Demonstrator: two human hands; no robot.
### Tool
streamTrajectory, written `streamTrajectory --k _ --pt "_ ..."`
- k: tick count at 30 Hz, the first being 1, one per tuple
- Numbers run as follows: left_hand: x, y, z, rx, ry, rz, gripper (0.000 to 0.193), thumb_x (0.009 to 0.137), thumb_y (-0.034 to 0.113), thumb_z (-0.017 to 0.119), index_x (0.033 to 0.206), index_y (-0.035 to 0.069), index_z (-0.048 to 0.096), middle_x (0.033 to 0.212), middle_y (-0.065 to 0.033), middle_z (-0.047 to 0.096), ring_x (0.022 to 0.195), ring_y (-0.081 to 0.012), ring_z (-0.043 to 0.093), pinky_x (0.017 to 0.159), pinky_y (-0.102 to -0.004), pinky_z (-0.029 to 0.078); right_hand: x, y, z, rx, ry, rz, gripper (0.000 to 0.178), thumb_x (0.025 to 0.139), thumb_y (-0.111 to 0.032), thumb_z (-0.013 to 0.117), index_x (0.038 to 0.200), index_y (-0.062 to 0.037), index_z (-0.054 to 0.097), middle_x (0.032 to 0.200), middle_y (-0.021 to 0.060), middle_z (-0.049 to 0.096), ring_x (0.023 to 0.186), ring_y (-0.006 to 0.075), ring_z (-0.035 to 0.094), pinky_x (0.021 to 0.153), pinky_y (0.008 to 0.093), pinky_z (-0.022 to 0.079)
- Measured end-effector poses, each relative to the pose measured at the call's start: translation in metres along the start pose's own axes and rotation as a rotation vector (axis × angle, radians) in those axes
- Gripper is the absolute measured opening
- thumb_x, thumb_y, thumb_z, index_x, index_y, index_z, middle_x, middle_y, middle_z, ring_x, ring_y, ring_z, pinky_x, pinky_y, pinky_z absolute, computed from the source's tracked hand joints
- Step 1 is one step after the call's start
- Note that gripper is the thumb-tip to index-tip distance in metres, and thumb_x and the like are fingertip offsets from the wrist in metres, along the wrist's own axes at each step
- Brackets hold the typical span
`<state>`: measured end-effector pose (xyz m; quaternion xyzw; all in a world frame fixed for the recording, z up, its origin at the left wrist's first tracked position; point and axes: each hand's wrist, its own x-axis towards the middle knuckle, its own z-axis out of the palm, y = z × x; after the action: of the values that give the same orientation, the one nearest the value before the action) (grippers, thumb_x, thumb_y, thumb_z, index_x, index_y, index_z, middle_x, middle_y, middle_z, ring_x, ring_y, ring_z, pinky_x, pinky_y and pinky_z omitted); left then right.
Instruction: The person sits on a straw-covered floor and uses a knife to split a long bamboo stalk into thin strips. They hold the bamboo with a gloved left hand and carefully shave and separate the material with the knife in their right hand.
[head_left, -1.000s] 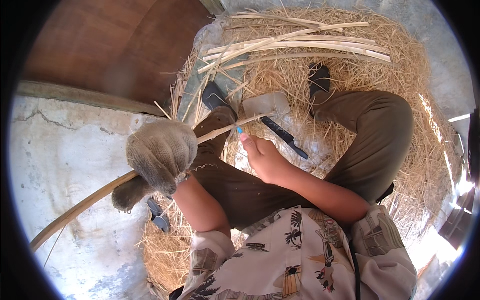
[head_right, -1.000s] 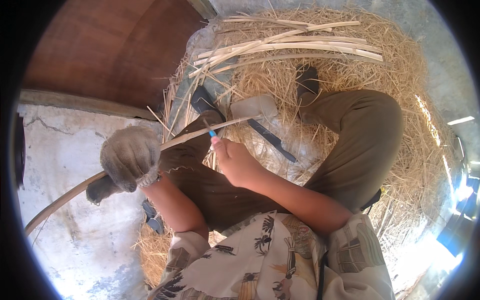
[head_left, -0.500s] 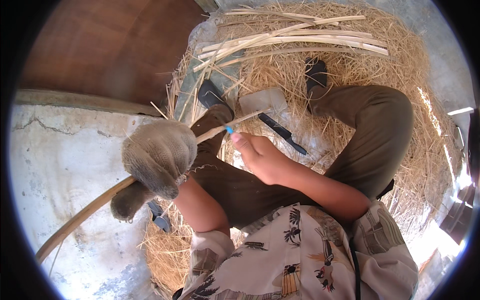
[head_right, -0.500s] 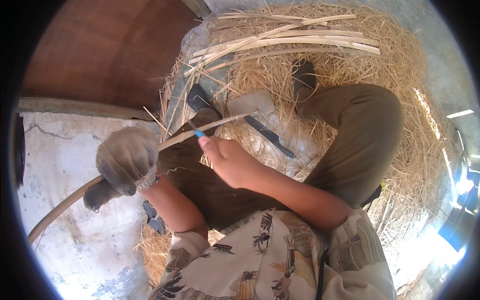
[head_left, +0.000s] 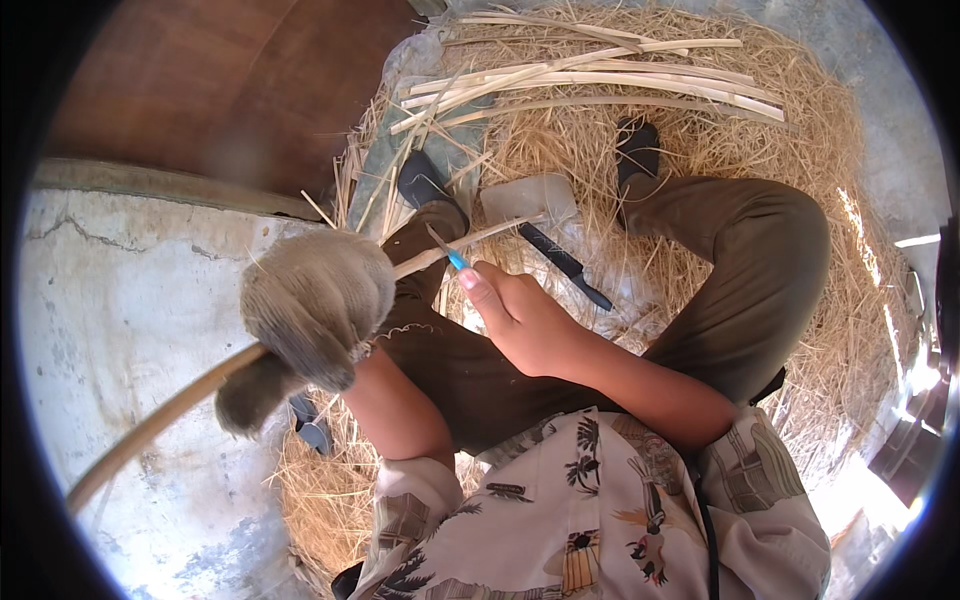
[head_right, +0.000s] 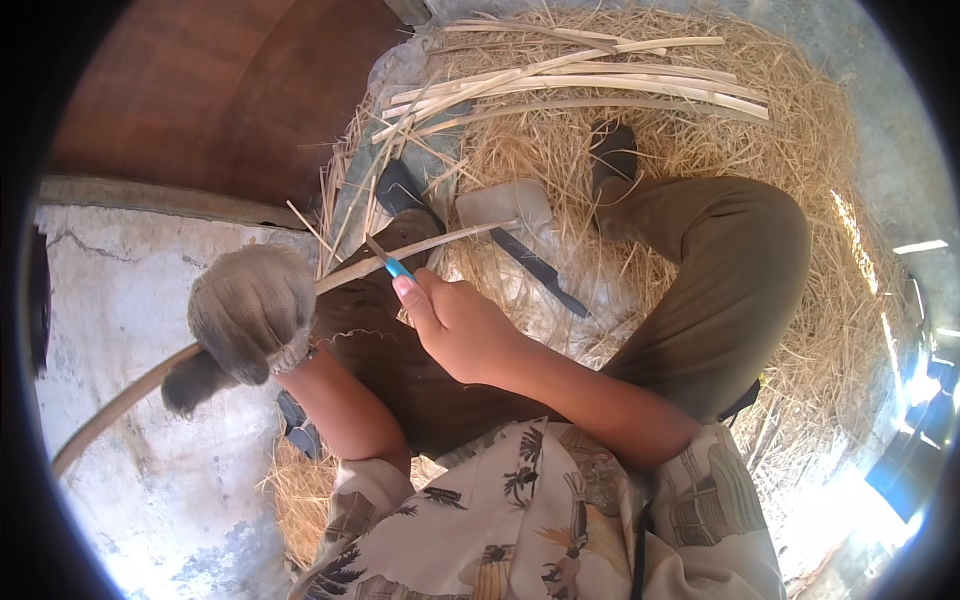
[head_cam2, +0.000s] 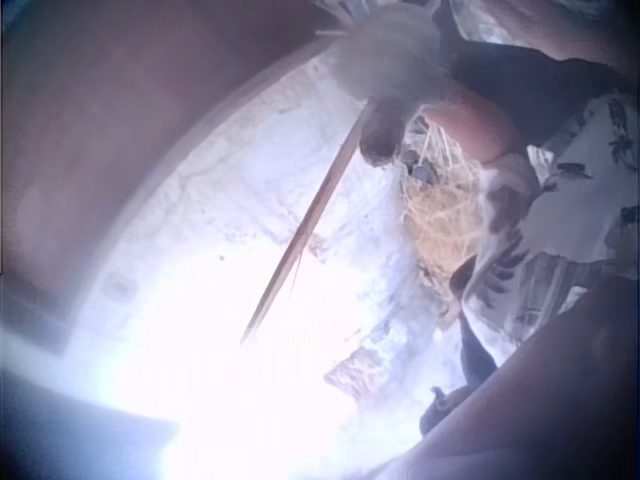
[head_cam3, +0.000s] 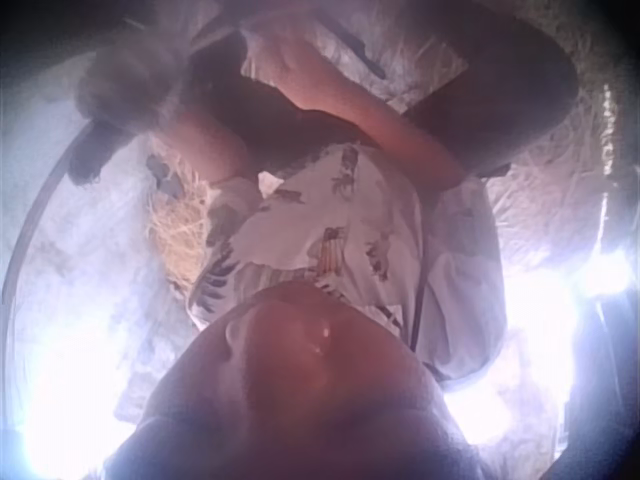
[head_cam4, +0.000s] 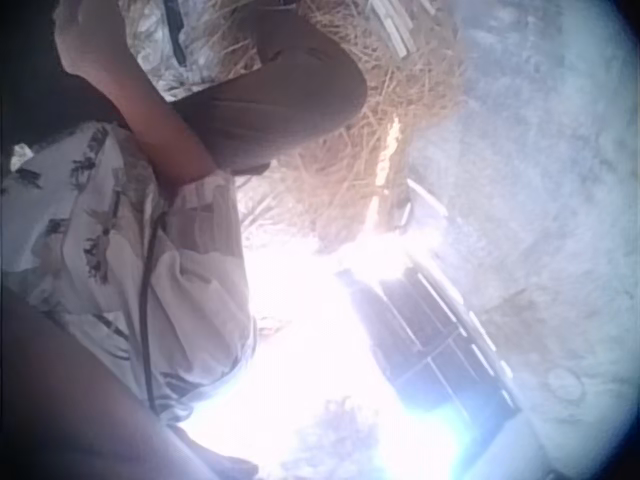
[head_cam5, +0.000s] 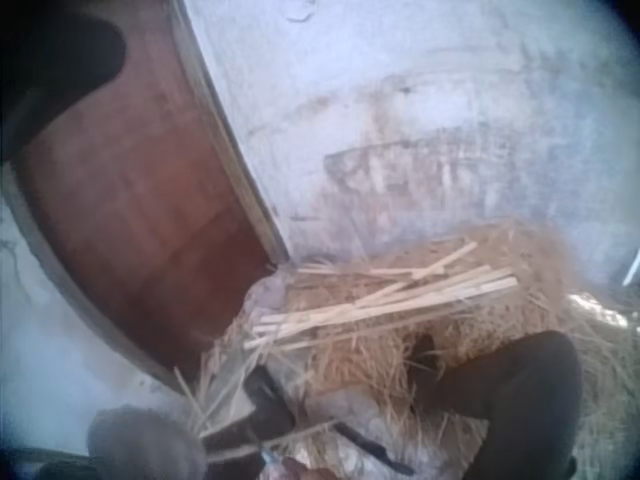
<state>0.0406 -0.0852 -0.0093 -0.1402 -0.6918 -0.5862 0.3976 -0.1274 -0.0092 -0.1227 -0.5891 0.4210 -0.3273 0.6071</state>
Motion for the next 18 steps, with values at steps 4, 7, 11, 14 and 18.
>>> streamTrajectory --k 4,7,11,14,18 --pt "-0.003 0.001 -0.008 -0.054 -0.017 0.027 0.065 0.081 0.066 0.069 0.052 0.009 0.056 0.046 0.0045 0.046 0.035 -0.0068 0.044 0.033 -0.02 0.031 -0.005 -0.005 0.005 -0.094 0.023 -0.007 0.054 0.106 -0.046 0.027 0.089 -0.0012 0.051 0.061 0.0196 0.056 0.061 0.0409 0.059 0.063 0.0495 0.045" --pt "0.003 -0.002 -0.007 -0.076 -0.077 0.03 0.066 0.081 0.067 0.069 0.052 0.01 0.056 0.048 0.0041 0.048 0.036 -0.0067 0.045 0.034 -0.0202 0.031 0.009 0.024 -0.001 0.017 0.046 0.113 0.056 0.106 -0.048 0.026 0.09 -0.001 0.051 0.063 0.0186 0.055 0.063 0.0386 0.057 0.066 0.0488 0.044" --pt "-0.006 0.003 -0.012 0.002 0.035 0.032 0.065 0.08 0.068 0.069 0.054 0.009 0.058 0.051 0.0029 0.052 0.039 -0.0067 0.048 0.035 -0.0204 0.032 0.015 0.034 0.009 0.095 0.048 0.081 0.057 0.106 -0.048 0.025 0.094 -0.0002 0.052 0.066 0.0203 0.055 0.068 0.0379 0.059 0.068 0.0483 0.044" --pt "-0.015 -0.002 -0.002 0.059 0.168 0.09 0.067 0.079 0.07 0.068 0.054 0.009 0.058 0.05 0.0026 0.053 0.037 -0.0071 0.048 0.033 -0.021 0.032 -0.003 -0.003 0.01 0.104 -0.041 -0.035 0.056 0.107 -0.048 0.027 0.097 0.0003 0.054 0.067 0.0205 0.055 0.068 0.0374 0.059 0.068 0.0472 0.044" --pt "-0.013 -0.001 -0.011 -0.016 0.044 0.075 0.059 0.086 0.057 0.068 0.054 0.009 0.059 0.049 0.0018 0.053 0.035 -0.0086 0.048 0.032 -0.0225 0.035 0.005 0.015 0.006 0.248 -0.094 0.109 0.057 0.106 -0.048 0.027 0.096 0.0006 0.055 0.068 0.0212 0.056 0.069 0.0388 0.059 0.068 0.0464 0.044"
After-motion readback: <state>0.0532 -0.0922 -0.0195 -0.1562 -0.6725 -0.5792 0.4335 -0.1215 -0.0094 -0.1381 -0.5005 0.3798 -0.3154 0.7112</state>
